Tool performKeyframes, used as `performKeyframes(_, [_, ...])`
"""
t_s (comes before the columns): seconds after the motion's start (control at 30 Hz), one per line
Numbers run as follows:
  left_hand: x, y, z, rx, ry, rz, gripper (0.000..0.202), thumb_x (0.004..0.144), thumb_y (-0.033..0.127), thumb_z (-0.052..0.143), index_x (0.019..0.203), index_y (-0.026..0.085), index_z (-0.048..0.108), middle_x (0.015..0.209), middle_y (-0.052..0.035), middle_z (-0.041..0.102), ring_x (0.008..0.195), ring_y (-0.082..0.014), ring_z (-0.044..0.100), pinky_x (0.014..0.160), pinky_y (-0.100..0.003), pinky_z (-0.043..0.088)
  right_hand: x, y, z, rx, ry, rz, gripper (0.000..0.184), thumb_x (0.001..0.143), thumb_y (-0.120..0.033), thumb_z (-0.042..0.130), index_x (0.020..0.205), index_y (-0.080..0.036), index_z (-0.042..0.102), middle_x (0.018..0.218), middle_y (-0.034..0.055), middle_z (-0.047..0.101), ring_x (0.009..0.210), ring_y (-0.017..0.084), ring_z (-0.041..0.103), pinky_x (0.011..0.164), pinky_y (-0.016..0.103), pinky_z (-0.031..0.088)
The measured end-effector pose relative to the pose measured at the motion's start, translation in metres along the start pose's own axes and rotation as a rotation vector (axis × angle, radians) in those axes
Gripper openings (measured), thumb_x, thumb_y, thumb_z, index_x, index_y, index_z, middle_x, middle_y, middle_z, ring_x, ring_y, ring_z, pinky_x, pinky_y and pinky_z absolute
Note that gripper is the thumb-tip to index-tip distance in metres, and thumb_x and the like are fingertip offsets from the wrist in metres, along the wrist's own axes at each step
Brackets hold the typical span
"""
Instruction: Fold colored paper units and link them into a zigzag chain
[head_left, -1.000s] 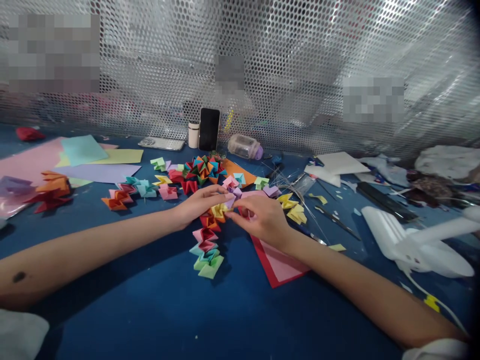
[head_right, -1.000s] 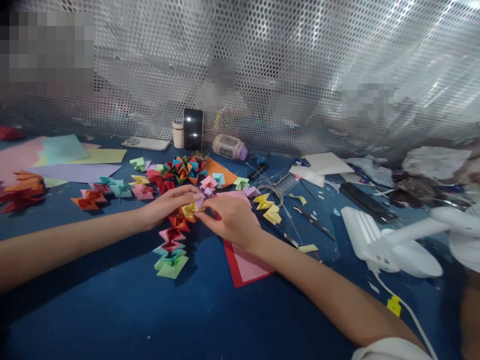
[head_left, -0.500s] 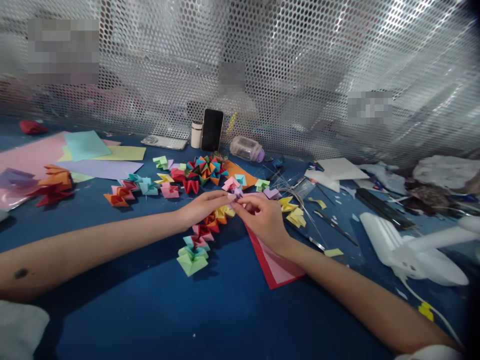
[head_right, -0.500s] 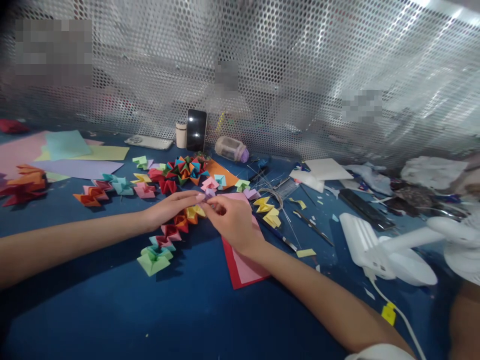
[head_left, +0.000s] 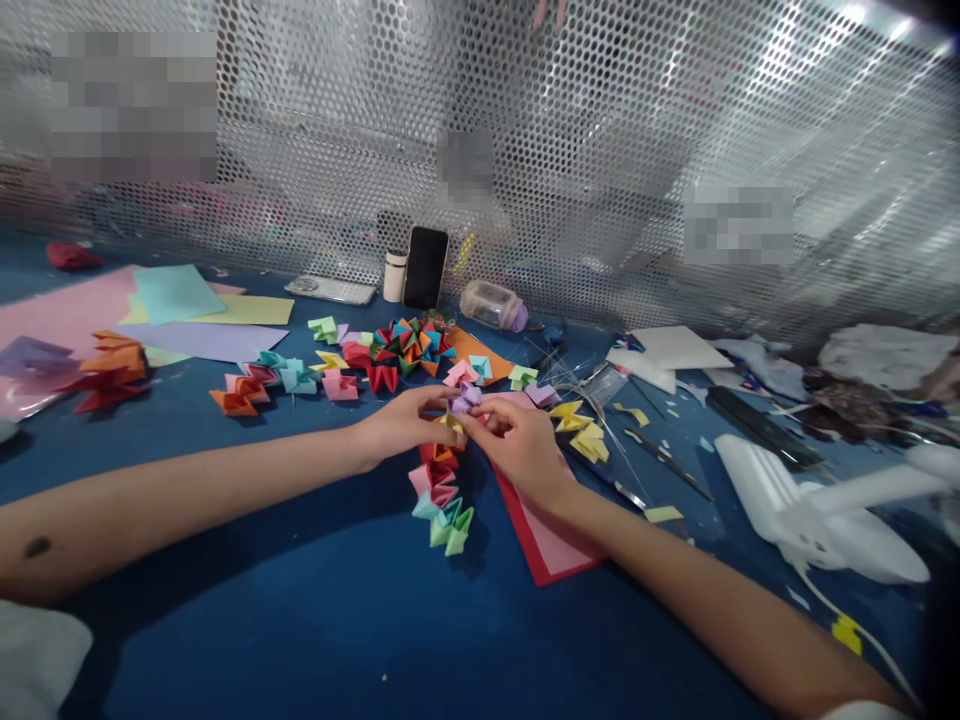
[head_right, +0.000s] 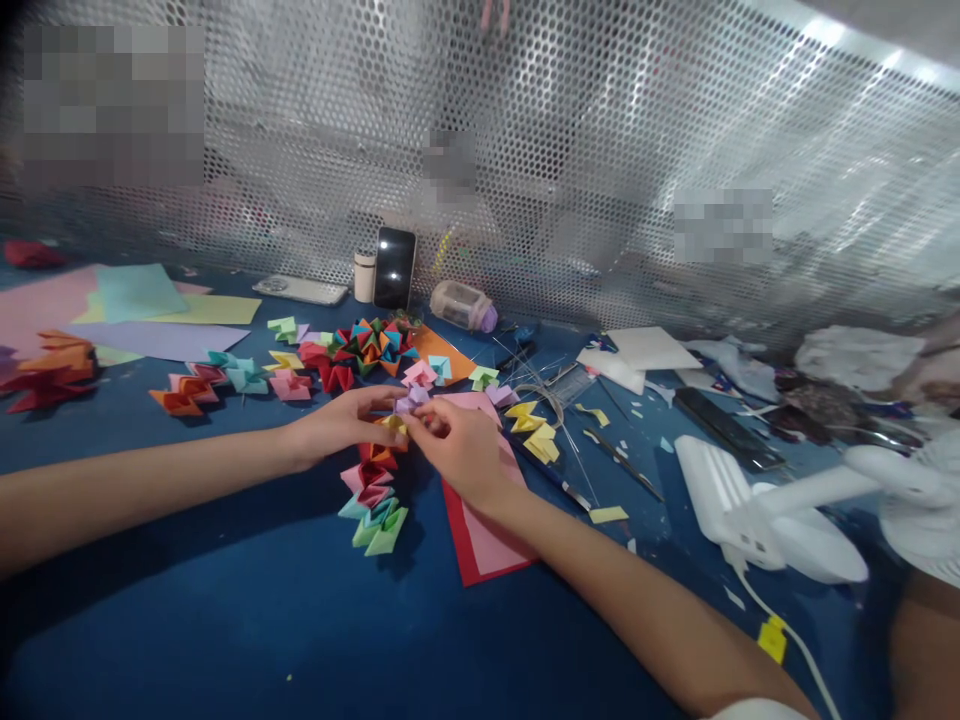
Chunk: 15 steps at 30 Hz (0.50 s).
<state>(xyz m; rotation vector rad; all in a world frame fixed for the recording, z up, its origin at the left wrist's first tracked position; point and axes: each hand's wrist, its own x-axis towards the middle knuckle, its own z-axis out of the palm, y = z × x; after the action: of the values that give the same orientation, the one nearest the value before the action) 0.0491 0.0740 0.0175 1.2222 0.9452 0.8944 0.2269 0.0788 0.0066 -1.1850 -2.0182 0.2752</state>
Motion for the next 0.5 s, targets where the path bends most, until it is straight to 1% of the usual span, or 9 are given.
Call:
performKeyframes(0.07, [0.000,0.001,0.000,-0.047,0.016,-0.013,0.051,0.056,0.011,0.077,0.105,0.017,0.063,0.100,-0.0055,0.065,0.092,-0.0183,0.062,0.081,-0.029,0.049,0.002,0.003,-0.002,-0.001,-0.029,-0.051,0.017,0.081,-0.035,0.064,0.076,-0.019,0.066,0.054,-0.0032,0.057,0.050,0.010,0.051,0.054,0.024,0.039])
performKeyframes(0.13, [0.000,0.002,0.000,-0.088,0.048,-0.045,0.042,0.062,0.018,0.078,0.102,0.017,0.065,0.096,-0.0047,0.067,0.087,-0.0158,0.063,0.079,-0.027,0.048,0.004,0.005,-0.004,-0.002,-0.073,-0.116,0.013,0.080,-0.030,0.063,0.075,-0.018,0.065,0.054,-0.0036,0.057,0.050,0.009,0.051,0.055,0.024,0.039])
performKeyframes(0.2, [0.000,0.002,0.000,-0.115,0.077,-0.092,0.033,0.070,0.026,0.075,0.100,0.017,0.065,0.090,-0.0038,0.068,0.080,-0.0137,0.064,0.075,-0.026,0.049,0.006,0.007,-0.006,-0.001,-0.116,-0.196,0.013,0.081,-0.027,0.062,0.072,-0.018,0.064,0.058,-0.0026,0.060,0.054,0.009,0.053,0.056,0.023,0.039])
performKeyframes(0.27, [0.002,0.001,-0.001,-0.122,0.074,-0.110,0.028,0.074,0.031,0.072,0.098,0.018,0.065,0.087,-0.0027,0.068,0.076,-0.0126,0.064,0.071,-0.025,0.049,0.007,0.008,-0.007,-0.007,-0.122,-0.271,0.015,0.083,-0.026,0.062,0.071,-0.017,0.063,0.064,-0.0009,0.063,0.058,0.010,0.056,0.057,0.023,0.040])
performKeyframes(0.33, [0.003,-0.001,-0.004,-0.095,0.055,-0.093,0.029,0.074,0.032,0.073,0.098,0.019,0.064,0.084,-0.0018,0.067,0.073,-0.0122,0.064,0.066,-0.023,0.049,0.008,0.008,-0.008,-0.015,-0.098,-0.338,0.016,0.083,-0.027,0.062,0.071,-0.017,0.063,0.066,0.0003,0.065,0.061,0.011,0.057,0.059,0.024,0.042])
performKeyframes(0.43, [0.006,-0.004,-0.008,-0.003,0.061,-0.052,0.035,0.070,0.036,0.076,0.099,0.020,0.064,0.083,-0.0011,0.066,0.072,-0.0123,0.063,0.055,-0.018,0.044,0.010,0.007,-0.011,-0.038,-0.098,-0.442,0.012,0.083,-0.027,0.063,0.076,-0.016,0.064,0.071,0.0020,0.068,0.066,0.013,0.060,0.064,0.026,0.045])
performKeyframes(0.5, [0.006,-0.004,-0.009,0.035,0.047,-0.044,0.037,0.068,0.039,0.076,0.097,0.021,0.062,0.082,-0.0005,0.064,0.072,-0.0129,0.063,0.052,-0.018,0.042,0.011,0.008,-0.013,-0.065,-0.096,-0.508,0.010,0.084,-0.025,0.063,0.080,-0.016,0.065,0.076,0.0032,0.070,0.071,0.014,0.062,0.067,0.027,0.047])
